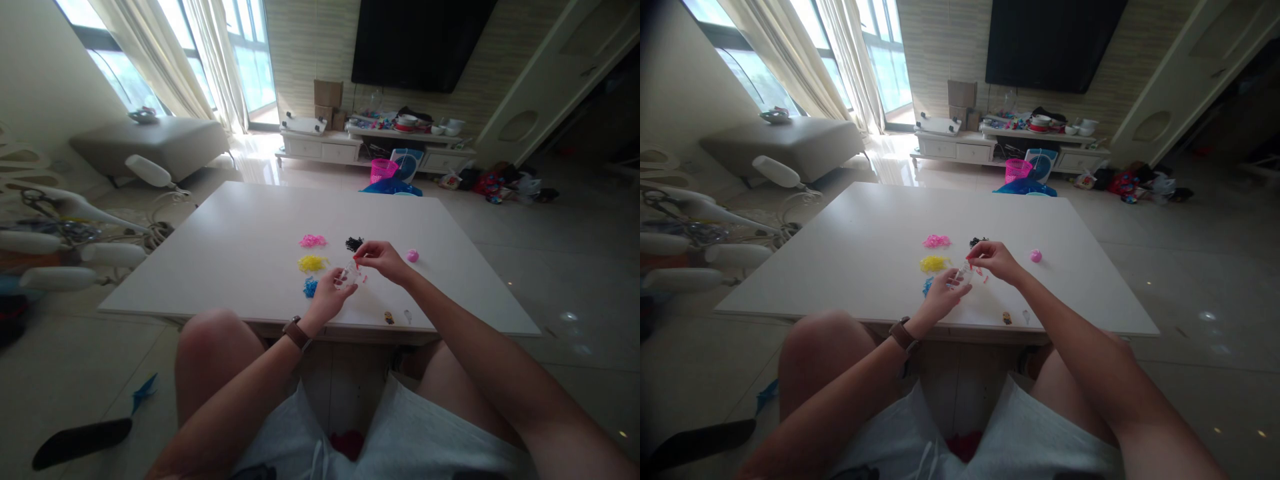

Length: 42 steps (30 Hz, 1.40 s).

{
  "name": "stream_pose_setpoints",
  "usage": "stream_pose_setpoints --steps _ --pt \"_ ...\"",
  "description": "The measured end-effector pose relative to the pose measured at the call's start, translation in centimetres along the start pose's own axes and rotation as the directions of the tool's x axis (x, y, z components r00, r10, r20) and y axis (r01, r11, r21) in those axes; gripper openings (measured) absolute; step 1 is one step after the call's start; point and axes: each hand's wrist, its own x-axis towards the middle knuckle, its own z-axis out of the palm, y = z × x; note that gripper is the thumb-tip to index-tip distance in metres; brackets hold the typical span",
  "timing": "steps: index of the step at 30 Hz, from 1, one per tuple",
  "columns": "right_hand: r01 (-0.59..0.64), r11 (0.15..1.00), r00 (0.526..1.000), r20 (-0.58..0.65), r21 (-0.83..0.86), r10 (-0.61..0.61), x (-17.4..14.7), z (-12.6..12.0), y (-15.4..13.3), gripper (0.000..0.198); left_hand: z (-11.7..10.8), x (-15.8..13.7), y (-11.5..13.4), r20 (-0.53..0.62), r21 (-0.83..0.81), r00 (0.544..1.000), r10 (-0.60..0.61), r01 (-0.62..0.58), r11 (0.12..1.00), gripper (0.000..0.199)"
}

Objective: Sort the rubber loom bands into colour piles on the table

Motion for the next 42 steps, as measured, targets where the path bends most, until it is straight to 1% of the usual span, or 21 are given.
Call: stream_pose_setpoints --steps 7,12,15,18,20,22,23,24,25,26,27,28,29,30,31,33,37,39,42 --pt "-0.003 0.986 0.998 0.056 -0.168 0.012 -0.1 -0.3 -0.1 0.027 0.0 -0.1 0.2 -0.016 0.003 1.0 0.015 -0.015 1.0 0.02" --pt "0.082 0.97 0.993 0.099 -0.229 -0.061 -0.1 -0.2 -0.4 0.024 0.1 -0.1 0.0 -0.012 -0.025 1.0 0.014 -0.014 1.0 0.019" --pt "0.102 0.967 0.992 0.1 -0.234 -0.08 -0.1 -0.2 -0.5 0.024 0.1 0.0 -0.1 -0.015 -0.023 1.0 0.015 -0.015 1.0 0.02" --pt "0.113 0.967 0.993 0.07 -0.231 -0.099 0.0 -0.3 -0.3 0.027 0.1 0.0 0.0 -0.015 -0.022 0.999 0.043 -0.043 0.999 0.019" --pt "0.106 0.958 0.994 0.009 -0.267 -0.108 0.2 -0.6 0.2 0.026 0.1 0.0 0.1 -0.014 -0.027 0.998 0.057 -0.057 0.998 0.018" --pt "0.074 0.923 0.993 -0.062 -0.379 -0.105 0.6 -1.2 1.0 0.022 0.0 0.0 0.2 -0.017 -0.023 0.998 0.059 -0.059 0.998 0.018" --pt "0.046 0.885 0.992 -0.081 -0.463 -0.094 0.7 -1.5 1.6 0.019 0.0 -0.1 0.2 -0.019 -0.019 0.998 0.06 -0.06 0.998 0.018" --pt "0.028 0.829 0.995 -0.068 -0.559 -0.079 0.9 -1.9 2.3 0.015 0.0 -0.1 0.3 -0.019 -0.016 0.998 0.063 -0.064 0.998 0.017" --pt "0.024 0.764 1.0 0.001 -0.645 -0.03 1.0 -2.3 3.0 0.012 0.0 -0.1 0.3 -0.017 -0.015 0.998 0.068 -0.068 0.998 0.017" --pt "0.027 0.704 0.997 0.072 -0.709 0.034 1.1 -2.6 3.7 0.015 0.0 -0.1 0.4 -0.016 -0.016 0.997 0.072 -0.072 0.997 0.016" --pt "0.04 0.664 0.985 0.14 -0.746 0.098 1.1 -2.9 4.5 0.029 0.0 -0.2 0.4 -0.015 -0.019 0.997 0.075 -0.076 0.997 0.015" --pt "0.059 0.635 0.968 0.199 -0.77 0.151 1.2 -3.2 5.3 0.046 -0.1 -0.2 0.5 -0.014 -0.021 0.997 0.077 -0.078 0.997 0.015" --pt "0.09 0.616 0.947 0.259 -0.783 0.191 1.3 -3.4 6.0 0.059 -0.1 -0.2 0.5 -0.012 -0.023 0.997 0.079 -0.079 0.997 0.015" --pt "0.107 0.6 0.926 0.299 -0.793 0.23 1.4 -3.5 6.6 0.065 -0.1 -0.2 0.6 -0.01 -0.027 0.997 0.08 -0.081 0.996 0.015" --pt "0.121 0.593 0.913 0.324 -0.796 0.248 1.4 -3.6 7.2 0.066 -0.1 -0.2 0.6 -0.008 -0.03 0.997 0.083 -0.083 0.996 0.015" --pt "0.153 0.602 0.905 0.356 -0.783 0.232 1.7 -3.5 7.9 0.055 -0.2 -0.3 0.7 -0.008 -0.032 0.996 0.086 -0.086 0.996 0.015" --pt "0.168 0.632 0.927 0.339 -0.757 0.16 2.1 -2.8 8.5 0.022 -0.2 -0.3 1.0 -0.012 -0.022 0.997 0.082 -0.082 0.996 0.014" --pt "0.173 0.629 0.935 0.327 -0.758 0.136 2.2 -2.5 8.5 0.015 -0.2 -0.3 1.0 -0.016 -0.019 0.997 0.076 -0.076 0.997 0.014" --pt "0.202 0.625 0.926 0.355 -0.754 0.129 2.2 -2.1 8.5 0.012 -0.2 -0.3 1.0 -0.015 -0.026 0.997 0.072 -0.073 0.997 0.015"
